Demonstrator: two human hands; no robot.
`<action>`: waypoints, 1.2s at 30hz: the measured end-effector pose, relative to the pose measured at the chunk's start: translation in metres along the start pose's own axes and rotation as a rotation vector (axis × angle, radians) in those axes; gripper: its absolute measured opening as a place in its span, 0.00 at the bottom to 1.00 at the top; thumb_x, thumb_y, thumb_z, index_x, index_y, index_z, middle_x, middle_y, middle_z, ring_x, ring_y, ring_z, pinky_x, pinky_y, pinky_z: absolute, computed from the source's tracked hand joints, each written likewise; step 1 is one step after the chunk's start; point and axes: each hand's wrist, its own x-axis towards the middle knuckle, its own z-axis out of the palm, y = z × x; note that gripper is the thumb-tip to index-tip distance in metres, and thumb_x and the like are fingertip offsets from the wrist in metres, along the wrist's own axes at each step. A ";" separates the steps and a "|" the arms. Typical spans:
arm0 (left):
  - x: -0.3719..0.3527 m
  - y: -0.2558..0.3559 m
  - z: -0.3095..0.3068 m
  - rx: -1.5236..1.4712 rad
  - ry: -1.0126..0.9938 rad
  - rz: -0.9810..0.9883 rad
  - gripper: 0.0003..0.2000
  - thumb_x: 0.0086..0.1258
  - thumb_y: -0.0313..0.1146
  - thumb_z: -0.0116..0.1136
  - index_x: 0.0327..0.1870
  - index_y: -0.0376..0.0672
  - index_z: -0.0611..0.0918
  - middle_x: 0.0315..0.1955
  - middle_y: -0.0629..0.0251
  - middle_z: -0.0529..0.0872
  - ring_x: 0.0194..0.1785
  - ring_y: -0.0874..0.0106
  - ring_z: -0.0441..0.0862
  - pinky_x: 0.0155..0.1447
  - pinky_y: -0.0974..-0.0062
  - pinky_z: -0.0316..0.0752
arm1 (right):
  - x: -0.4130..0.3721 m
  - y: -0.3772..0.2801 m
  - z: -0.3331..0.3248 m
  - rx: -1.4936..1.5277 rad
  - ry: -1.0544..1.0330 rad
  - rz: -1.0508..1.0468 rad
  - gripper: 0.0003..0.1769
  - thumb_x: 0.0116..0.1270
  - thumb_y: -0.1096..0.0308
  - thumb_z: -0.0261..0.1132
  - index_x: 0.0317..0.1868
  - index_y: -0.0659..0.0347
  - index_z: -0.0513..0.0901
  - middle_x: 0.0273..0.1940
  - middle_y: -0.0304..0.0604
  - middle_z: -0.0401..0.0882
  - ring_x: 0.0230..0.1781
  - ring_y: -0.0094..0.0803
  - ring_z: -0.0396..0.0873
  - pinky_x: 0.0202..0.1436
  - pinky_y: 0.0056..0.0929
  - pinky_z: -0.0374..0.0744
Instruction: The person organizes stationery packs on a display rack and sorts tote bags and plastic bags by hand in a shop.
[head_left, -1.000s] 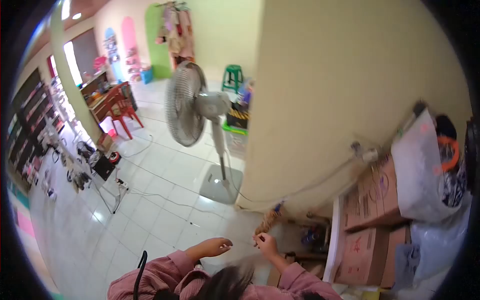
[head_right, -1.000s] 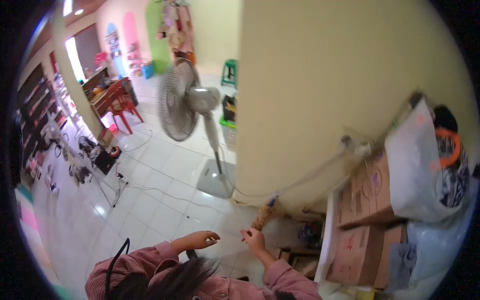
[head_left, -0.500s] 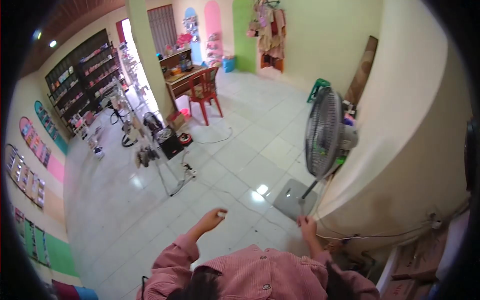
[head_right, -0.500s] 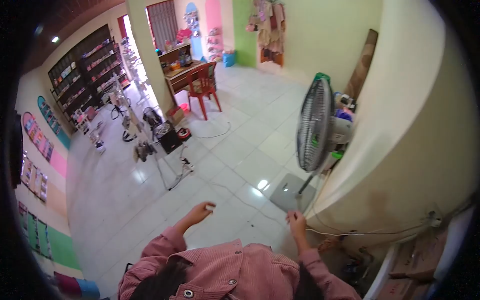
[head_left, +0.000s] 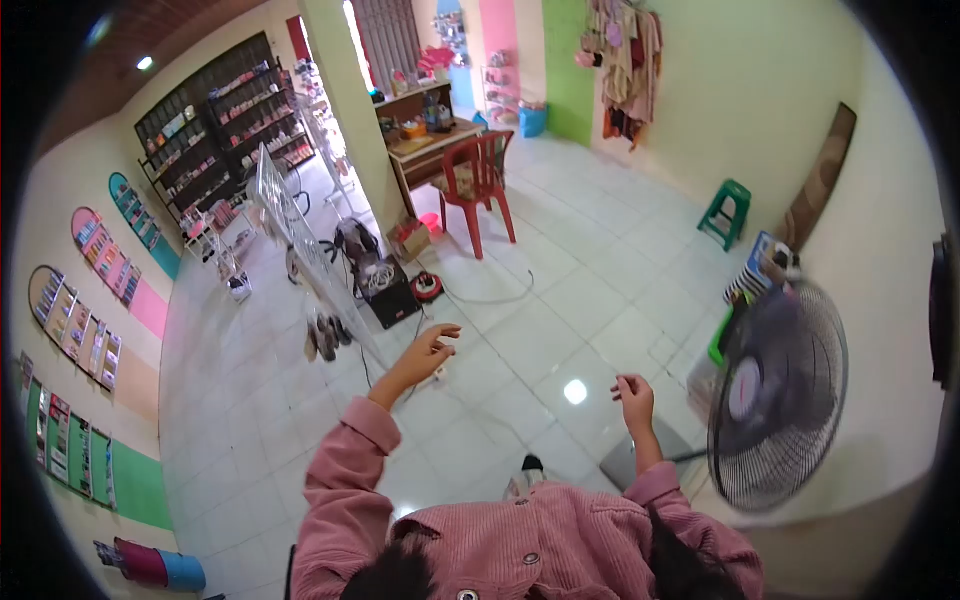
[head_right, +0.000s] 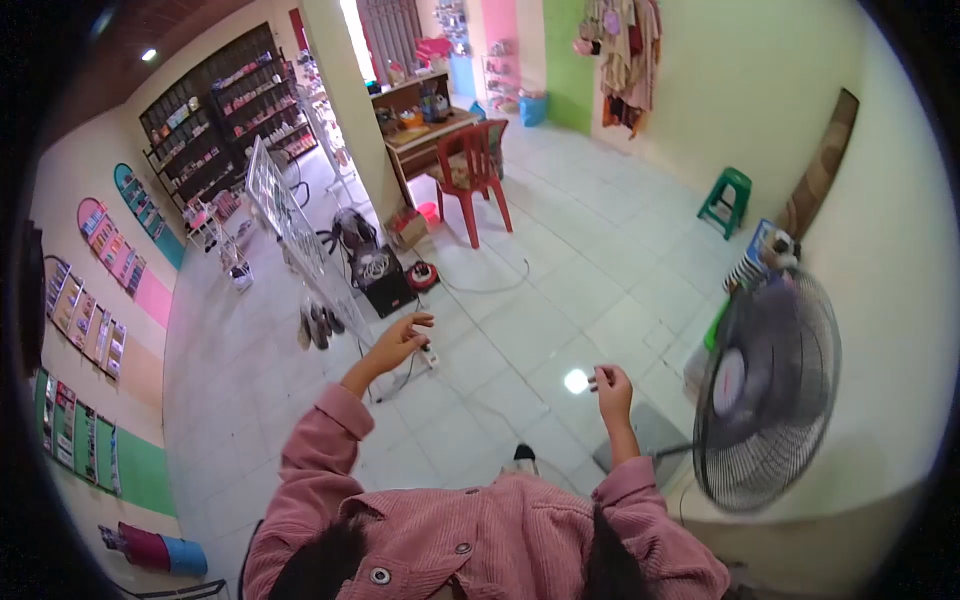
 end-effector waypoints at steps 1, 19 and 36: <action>0.025 0.013 -0.023 0.090 0.002 0.034 0.20 0.67 0.26 0.52 0.60 0.40 0.71 0.51 0.61 0.79 0.44 0.74 0.78 0.48 0.76 0.73 | 0.032 0.004 0.007 0.035 0.040 0.005 0.09 0.68 0.70 0.58 0.38 0.69 0.79 0.30 0.44 0.81 0.27 0.25 0.80 0.28 0.22 0.79; 0.418 -0.148 -0.103 0.140 -0.104 0.037 0.19 0.66 0.23 0.53 0.59 0.41 0.73 0.49 0.64 0.80 0.40 0.75 0.79 0.47 0.77 0.74 | 0.472 0.008 0.193 -0.099 -0.126 0.062 0.12 0.63 0.64 0.67 0.32 0.66 0.80 0.21 0.40 0.78 0.18 0.22 0.73 0.21 0.20 0.70; 0.860 -0.192 -0.129 -0.210 0.003 0.132 0.05 0.69 0.30 0.57 0.38 0.39 0.78 0.46 0.62 0.82 0.47 0.74 0.79 0.54 0.75 0.72 | 0.811 0.054 0.198 -0.080 0.403 0.163 0.25 0.70 0.53 0.59 0.20 0.64 0.75 0.16 0.39 0.72 0.15 0.23 0.70 0.20 0.20 0.67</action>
